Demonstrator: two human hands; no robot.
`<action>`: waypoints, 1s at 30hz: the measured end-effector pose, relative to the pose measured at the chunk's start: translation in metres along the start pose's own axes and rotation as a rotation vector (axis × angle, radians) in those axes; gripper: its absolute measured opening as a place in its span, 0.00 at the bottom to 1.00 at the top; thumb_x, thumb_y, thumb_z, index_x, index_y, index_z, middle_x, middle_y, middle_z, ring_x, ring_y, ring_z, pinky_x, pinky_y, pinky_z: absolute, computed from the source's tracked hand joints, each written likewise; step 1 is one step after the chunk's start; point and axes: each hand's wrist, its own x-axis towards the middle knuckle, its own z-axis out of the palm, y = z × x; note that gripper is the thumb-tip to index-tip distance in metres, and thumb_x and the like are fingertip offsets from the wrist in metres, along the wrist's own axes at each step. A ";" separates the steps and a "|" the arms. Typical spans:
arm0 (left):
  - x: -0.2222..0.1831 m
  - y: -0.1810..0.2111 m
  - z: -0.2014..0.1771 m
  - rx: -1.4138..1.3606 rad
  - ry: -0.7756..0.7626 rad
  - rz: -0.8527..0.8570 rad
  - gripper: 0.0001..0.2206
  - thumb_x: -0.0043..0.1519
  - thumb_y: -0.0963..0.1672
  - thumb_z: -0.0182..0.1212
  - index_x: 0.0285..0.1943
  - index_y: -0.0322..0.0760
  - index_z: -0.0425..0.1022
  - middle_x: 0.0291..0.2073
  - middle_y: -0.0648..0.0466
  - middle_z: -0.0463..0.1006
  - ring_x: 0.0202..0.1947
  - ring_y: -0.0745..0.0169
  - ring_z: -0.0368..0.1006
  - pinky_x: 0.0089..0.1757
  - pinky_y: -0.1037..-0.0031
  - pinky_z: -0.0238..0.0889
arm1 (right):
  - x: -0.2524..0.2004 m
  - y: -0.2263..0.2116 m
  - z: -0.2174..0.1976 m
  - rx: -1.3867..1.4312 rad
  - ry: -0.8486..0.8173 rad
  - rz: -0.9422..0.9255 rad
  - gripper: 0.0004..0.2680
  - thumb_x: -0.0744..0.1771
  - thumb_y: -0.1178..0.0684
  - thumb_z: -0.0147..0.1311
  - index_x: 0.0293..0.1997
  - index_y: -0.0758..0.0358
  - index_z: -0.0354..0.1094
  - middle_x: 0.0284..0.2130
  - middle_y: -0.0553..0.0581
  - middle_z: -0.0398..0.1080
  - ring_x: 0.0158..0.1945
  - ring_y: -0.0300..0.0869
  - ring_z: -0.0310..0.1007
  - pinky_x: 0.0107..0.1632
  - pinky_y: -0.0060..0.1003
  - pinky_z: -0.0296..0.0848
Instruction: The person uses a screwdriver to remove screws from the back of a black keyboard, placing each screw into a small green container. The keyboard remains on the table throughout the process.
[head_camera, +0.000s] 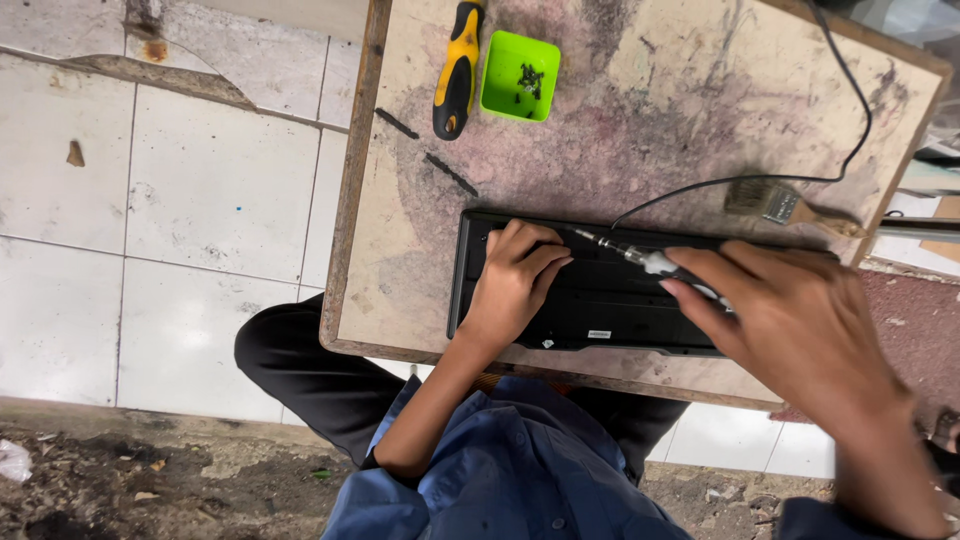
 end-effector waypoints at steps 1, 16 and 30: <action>-0.001 -0.001 0.000 -0.002 0.006 0.007 0.02 0.55 0.37 0.58 0.35 0.34 0.71 0.33 0.54 0.68 0.36 0.59 0.63 0.36 0.70 0.49 | -0.009 -0.001 0.013 -0.008 0.005 0.001 0.10 0.64 0.45 0.47 0.45 0.49 0.69 0.26 0.46 0.71 0.20 0.36 0.71 0.23 0.35 0.74; -0.030 0.060 0.005 -0.855 0.206 -0.861 0.16 0.58 0.47 0.47 0.35 0.27 0.74 0.36 0.45 0.77 0.32 0.63 0.74 0.33 0.82 0.65 | -0.100 -0.073 0.123 0.956 0.540 0.430 0.06 0.60 0.58 0.54 0.35 0.66 0.68 0.26 0.53 0.71 0.20 0.31 0.65 0.18 0.20 0.58; -0.052 0.080 0.010 -1.348 0.177 -1.077 0.10 0.55 0.44 0.56 0.37 0.31 0.75 0.37 0.45 0.76 0.36 0.66 0.73 0.40 0.80 0.67 | -0.104 -0.080 0.113 0.863 0.653 0.343 0.05 0.60 0.58 0.55 0.34 0.65 0.68 0.25 0.53 0.71 0.24 0.35 0.69 0.22 0.22 0.62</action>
